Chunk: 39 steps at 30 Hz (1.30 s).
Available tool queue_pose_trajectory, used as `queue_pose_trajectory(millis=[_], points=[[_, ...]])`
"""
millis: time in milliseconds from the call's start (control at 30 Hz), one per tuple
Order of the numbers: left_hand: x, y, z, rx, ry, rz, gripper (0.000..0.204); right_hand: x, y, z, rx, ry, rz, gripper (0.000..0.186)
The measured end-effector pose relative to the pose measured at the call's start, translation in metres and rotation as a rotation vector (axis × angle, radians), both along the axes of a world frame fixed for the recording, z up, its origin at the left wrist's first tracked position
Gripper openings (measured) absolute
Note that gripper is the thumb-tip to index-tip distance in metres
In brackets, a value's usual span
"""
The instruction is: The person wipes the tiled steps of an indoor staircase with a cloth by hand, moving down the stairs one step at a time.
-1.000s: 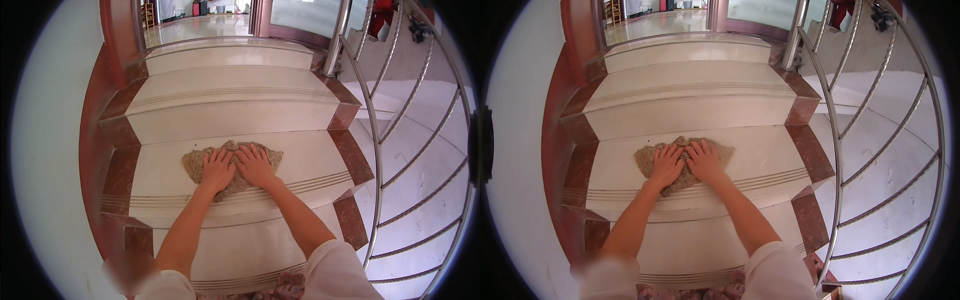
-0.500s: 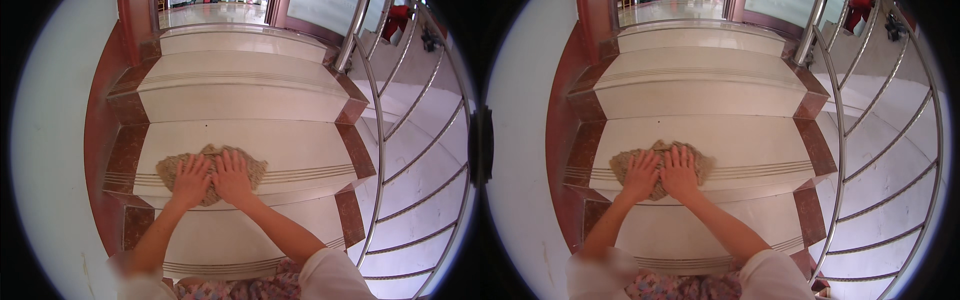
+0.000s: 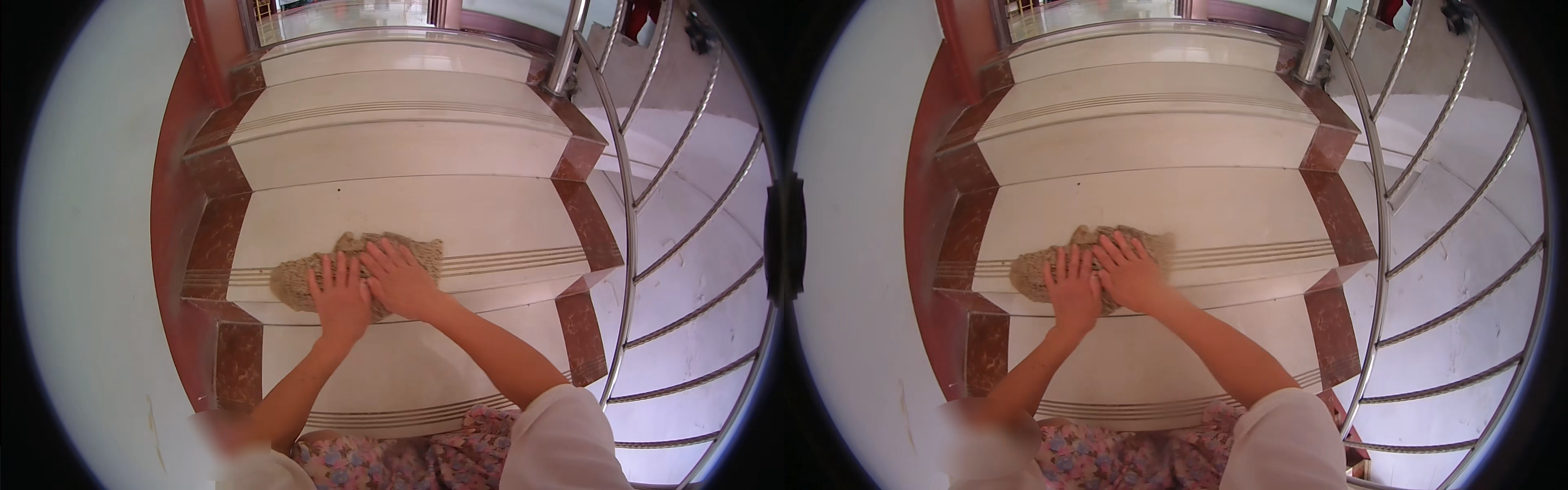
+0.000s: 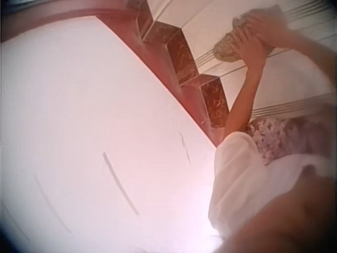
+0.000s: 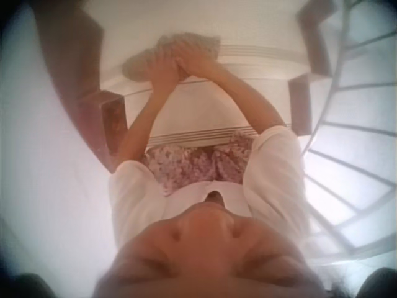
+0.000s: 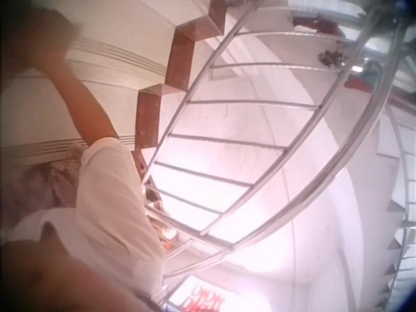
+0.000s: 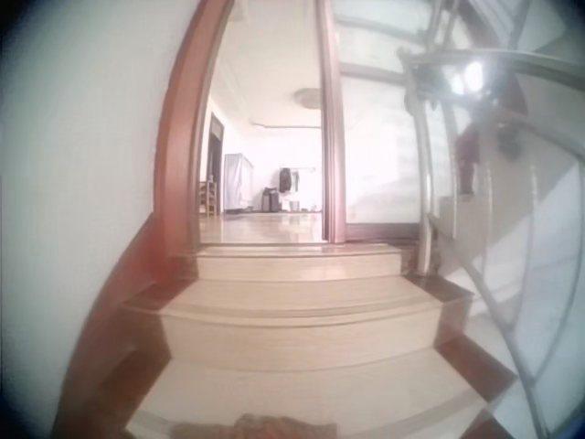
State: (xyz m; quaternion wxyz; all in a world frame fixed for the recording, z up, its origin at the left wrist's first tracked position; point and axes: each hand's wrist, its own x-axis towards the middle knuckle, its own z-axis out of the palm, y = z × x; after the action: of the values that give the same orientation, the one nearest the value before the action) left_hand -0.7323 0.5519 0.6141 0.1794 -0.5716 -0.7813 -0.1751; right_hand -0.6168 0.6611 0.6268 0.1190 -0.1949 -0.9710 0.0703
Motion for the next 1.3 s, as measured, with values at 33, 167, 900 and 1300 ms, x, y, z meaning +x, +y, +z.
queue_pose_trajectory(millis=[33,167,900,1300], points=[[0.01,0.002,-0.001,0.003,-0.005,0.008,0.047,0.014,0.001,0.001,0.003,-0.005,0.008,0.052],[0.049,0.011,-0.004,0.086,-0.048,-0.198,0.049,0.076,-0.003,0.019,0.093,-0.037,-0.015,0.053],[-0.121,-0.027,0.026,-0.234,-0.072,-0.092,0.049,-0.093,-0.019,-0.003,0.035,0.142,-0.135,0.055],[-0.055,-0.043,0.014,-0.007,-0.135,-0.022,0.047,-0.04,-0.03,0.002,-0.006,0.127,-0.018,0.049]])
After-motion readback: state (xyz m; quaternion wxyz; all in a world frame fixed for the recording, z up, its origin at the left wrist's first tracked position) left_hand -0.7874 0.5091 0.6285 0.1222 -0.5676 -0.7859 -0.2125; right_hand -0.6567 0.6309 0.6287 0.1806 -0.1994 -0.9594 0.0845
